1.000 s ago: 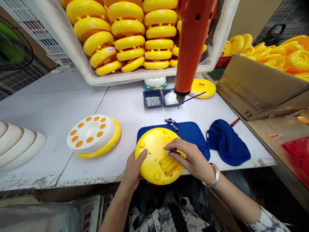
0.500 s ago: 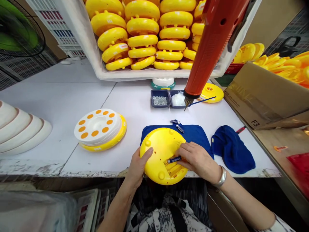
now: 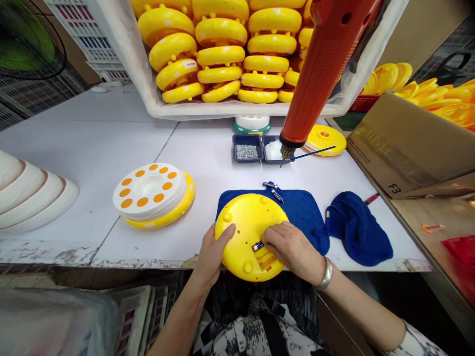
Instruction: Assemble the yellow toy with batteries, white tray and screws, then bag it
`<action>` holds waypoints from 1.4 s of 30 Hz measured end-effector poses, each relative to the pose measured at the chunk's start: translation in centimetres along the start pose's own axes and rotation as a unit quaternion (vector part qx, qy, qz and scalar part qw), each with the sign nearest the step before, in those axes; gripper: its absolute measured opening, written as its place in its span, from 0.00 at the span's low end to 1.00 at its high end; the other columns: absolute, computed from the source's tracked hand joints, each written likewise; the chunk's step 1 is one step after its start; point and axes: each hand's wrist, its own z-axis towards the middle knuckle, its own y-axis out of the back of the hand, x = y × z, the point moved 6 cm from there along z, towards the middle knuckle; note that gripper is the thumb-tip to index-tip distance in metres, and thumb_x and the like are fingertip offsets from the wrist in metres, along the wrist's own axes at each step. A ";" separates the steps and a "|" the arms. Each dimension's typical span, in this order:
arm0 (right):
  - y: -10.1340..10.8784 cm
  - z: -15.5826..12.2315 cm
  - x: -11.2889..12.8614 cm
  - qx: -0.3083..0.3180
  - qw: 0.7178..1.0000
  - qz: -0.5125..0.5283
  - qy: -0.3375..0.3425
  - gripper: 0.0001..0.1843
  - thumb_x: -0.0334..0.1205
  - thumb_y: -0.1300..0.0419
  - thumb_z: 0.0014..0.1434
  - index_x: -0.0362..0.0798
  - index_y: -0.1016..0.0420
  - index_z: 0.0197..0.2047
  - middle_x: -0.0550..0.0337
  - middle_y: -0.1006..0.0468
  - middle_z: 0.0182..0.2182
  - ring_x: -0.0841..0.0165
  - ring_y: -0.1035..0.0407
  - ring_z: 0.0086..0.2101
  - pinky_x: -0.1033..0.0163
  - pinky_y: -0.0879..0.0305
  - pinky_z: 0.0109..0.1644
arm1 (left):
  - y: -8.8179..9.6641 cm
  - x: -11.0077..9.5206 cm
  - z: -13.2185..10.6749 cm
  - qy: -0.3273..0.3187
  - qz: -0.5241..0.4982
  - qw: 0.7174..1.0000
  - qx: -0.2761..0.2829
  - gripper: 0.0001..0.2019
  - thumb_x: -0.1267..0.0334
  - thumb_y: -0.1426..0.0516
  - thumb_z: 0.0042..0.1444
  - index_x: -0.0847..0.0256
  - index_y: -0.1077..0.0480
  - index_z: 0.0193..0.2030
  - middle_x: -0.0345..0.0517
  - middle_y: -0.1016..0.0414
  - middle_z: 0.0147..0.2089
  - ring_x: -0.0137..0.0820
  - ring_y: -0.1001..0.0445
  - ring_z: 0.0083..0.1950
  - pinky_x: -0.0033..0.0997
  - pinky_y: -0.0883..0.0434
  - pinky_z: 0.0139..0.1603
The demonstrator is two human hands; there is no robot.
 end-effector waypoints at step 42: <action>0.6 1.2 4.6 0.133 0.974 -0.177 0.038 0.07 0.25 0.45 0.59 0.45 0.31 0.34 0.56 0.27 0.32 0.62 0.32 0.29 0.57 0.40 0.33 | 0.4 0.3 0.2 -0.022 0.016 1.000 0.010 0.29 0.48 0.34 0.46 0.67 0.30 0.48 0.55 0.23 0.44 0.41 0.23 0.40 0.33 0.27 0.37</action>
